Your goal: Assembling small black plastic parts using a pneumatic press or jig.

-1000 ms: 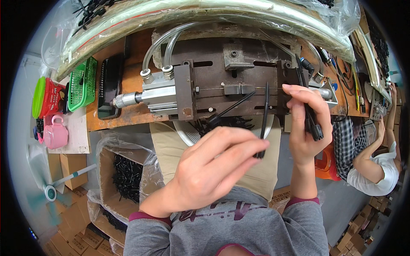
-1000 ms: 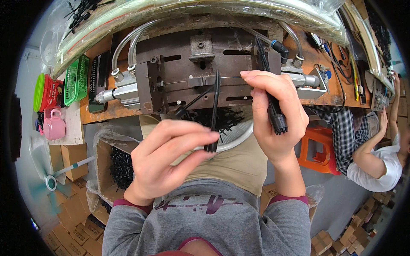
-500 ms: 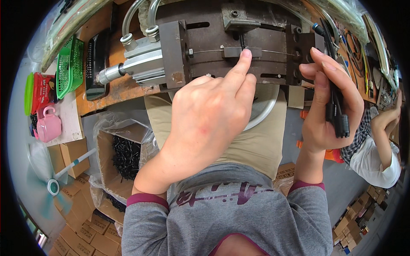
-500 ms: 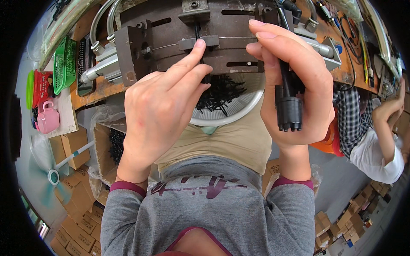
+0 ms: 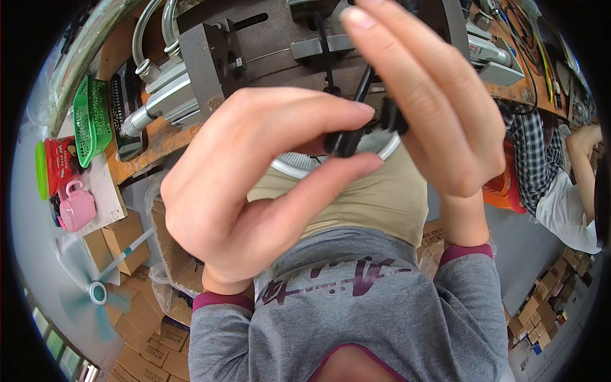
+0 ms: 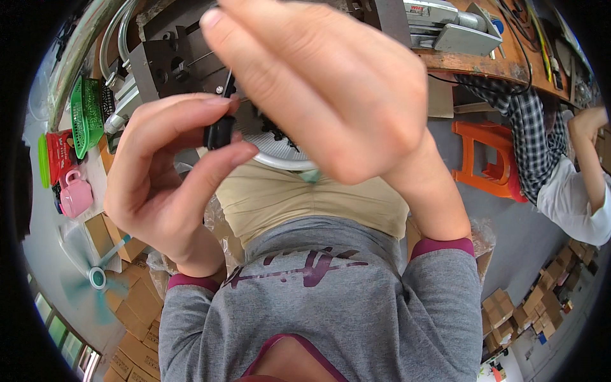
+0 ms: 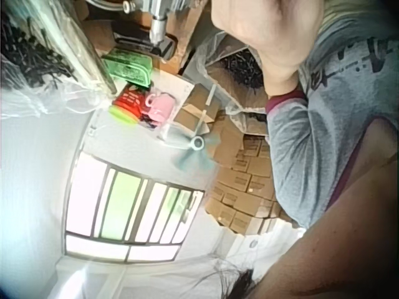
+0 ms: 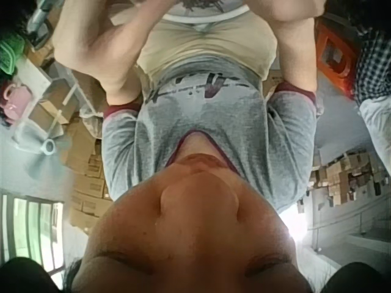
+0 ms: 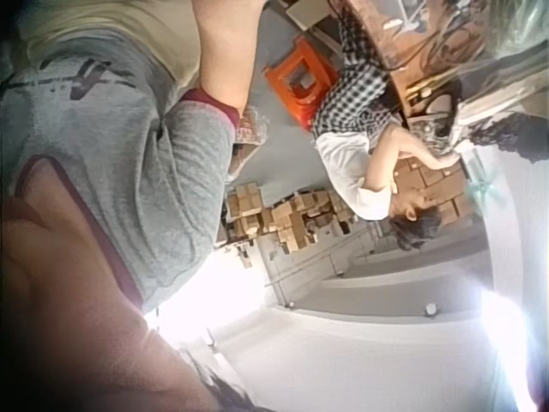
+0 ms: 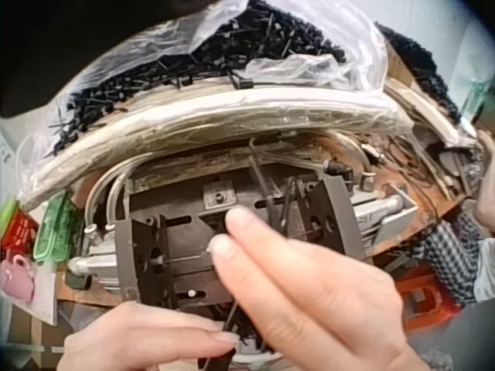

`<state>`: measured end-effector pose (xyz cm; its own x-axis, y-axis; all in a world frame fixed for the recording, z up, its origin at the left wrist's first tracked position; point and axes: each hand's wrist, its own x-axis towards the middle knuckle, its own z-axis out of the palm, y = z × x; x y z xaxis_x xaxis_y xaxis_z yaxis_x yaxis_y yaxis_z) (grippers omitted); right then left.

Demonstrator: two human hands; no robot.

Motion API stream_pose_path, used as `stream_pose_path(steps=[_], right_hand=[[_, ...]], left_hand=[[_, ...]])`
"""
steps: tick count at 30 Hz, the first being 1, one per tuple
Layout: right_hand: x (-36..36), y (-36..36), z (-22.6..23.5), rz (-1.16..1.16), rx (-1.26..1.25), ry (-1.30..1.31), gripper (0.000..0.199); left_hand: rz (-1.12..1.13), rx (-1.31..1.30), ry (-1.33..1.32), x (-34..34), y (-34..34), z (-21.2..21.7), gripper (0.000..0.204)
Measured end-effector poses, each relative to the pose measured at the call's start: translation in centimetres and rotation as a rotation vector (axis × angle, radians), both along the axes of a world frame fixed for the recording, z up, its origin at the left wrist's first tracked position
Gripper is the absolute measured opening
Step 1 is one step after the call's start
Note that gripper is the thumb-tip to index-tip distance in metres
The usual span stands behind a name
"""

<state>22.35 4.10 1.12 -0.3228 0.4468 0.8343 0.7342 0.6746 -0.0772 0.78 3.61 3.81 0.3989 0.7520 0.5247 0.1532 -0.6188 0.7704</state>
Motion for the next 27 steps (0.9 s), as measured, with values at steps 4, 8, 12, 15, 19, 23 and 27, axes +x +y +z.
stream_pose_path(steps=[4,8,12,15,19,23,27], right_hand=[[0.6,0.1,-0.4,0.056,-0.076,0.240,0.027],[0.4,-0.1,-0.6,0.099,-0.100,0.352,0.024],[0.5,-0.3,-0.8,0.129,-0.107,0.418,0.021],[0.9,-1.4,-0.3,0.110,-0.141,0.377,0.020],[1.5,-1.4,-0.1,0.132,-0.162,0.347,0.020],[1.4,-1.8,0.6,0.011,-0.113,0.169,0.019],[0.7,-2.0,0.4,0.017,-0.128,0.110,0.023]], left_hand=[[0.158,0.008,0.166,0.2,-0.1,-1.1,0.037],[0.194,0.122,0.319,1.1,-0.3,-3.0,0.029],[0.255,0.208,0.523,1.8,0.1,-3.0,0.023],[0.270,0.259,0.604,2.0,0.6,-2.4,0.024],[0.279,0.273,0.597,2.0,0.8,-2.3,0.025],[0.231,0.210,0.551,1.8,1.0,-2.0,0.030],[0.011,-0.194,-0.026,1.8,0.2,-1.0,0.041]])
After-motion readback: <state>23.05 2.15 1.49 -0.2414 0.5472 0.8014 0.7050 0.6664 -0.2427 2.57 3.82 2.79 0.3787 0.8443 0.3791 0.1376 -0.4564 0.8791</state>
